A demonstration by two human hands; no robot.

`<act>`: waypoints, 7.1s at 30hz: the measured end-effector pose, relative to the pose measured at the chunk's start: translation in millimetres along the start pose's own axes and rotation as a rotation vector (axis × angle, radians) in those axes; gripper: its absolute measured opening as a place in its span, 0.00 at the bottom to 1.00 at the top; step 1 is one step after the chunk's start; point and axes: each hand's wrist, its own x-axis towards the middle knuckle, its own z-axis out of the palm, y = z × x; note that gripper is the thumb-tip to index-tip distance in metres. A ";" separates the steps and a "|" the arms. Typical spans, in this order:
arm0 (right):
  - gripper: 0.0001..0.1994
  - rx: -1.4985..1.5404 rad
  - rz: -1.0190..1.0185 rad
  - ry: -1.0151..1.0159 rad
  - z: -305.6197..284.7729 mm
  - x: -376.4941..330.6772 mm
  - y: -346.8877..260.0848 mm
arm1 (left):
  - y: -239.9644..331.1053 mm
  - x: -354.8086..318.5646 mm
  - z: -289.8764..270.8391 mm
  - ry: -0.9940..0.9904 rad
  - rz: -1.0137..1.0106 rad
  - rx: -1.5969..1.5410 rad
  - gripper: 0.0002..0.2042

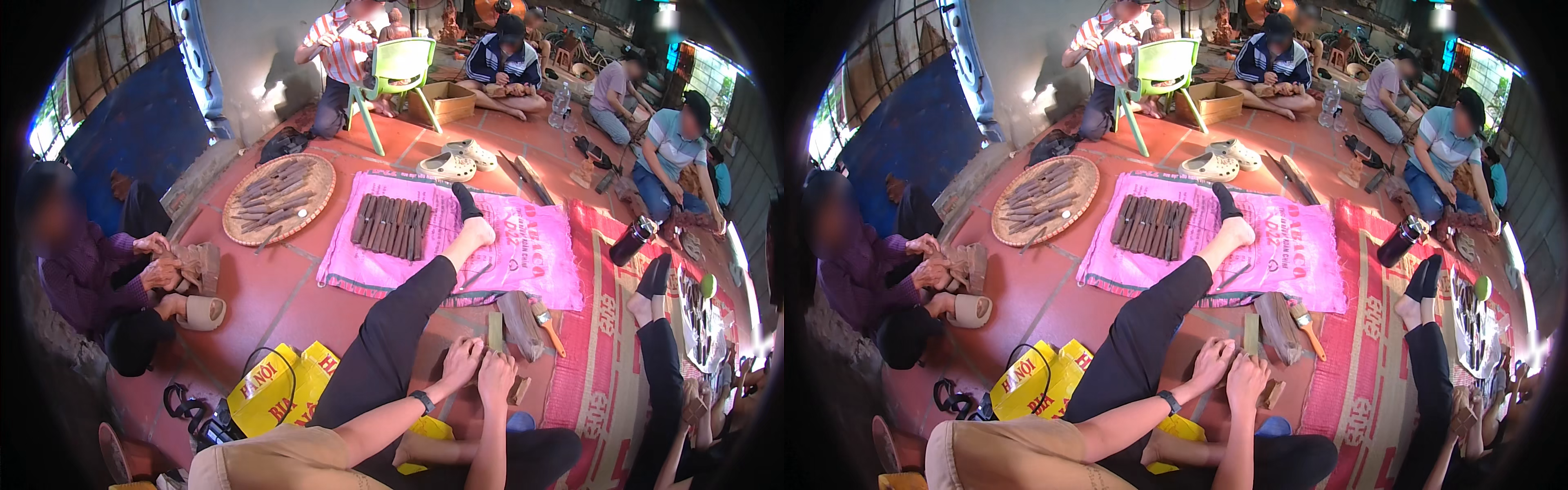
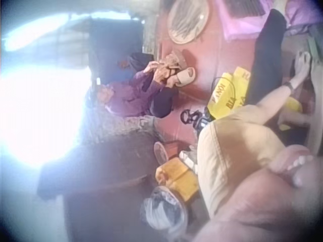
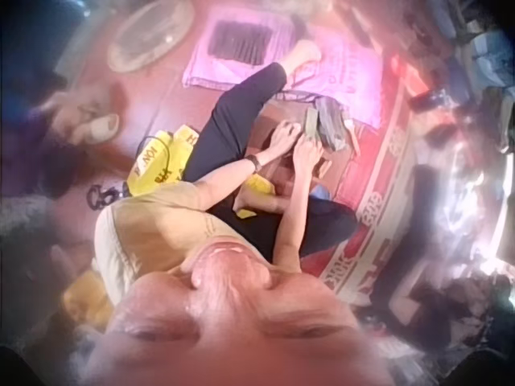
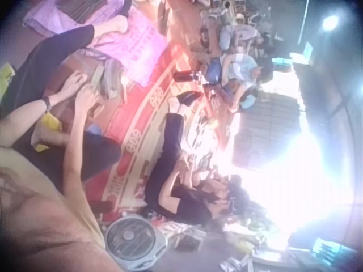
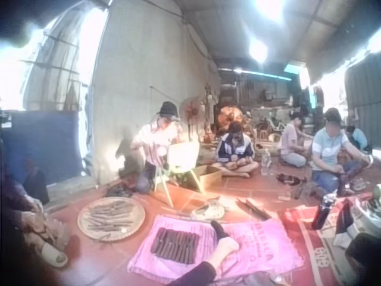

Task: The person sits on a mat and uses a small hand tool to scrape and shape a piece of wood held between their legs. They repeatedly rub the tool against the wood surface to smooth it, while other people in the background perform similar tasks.

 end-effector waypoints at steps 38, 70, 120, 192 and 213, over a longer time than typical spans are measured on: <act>0.14 -0.066 -0.095 -0.006 -1.2 2.8 -3.8 | -5.9 -1.1 -0.7 0.026 -0.014 0.012 0.20; 0.16 0.056 -0.096 0.001 -8.3 -2.9 -7.1 | -0.3 -1.1 0.9 0.034 -0.014 -0.029 0.18; 0.14 0.129 0.070 -0.078 30.0 3.2 14.2 | 0.6 3.5 1.0 -0.051 -0.047 -0.006 0.18; 0.15 0.100 0.051 -0.074 23.1 -0.8 10.1 | -8.6 9.2 2.8 -0.104 -0.062 -0.031 0.16; 0.13 0.053 -0.028 -0.085 -0.1 0.6 0.2 | -14.2 6.5 8.7 -0.015 -0.018 -0.058 0.17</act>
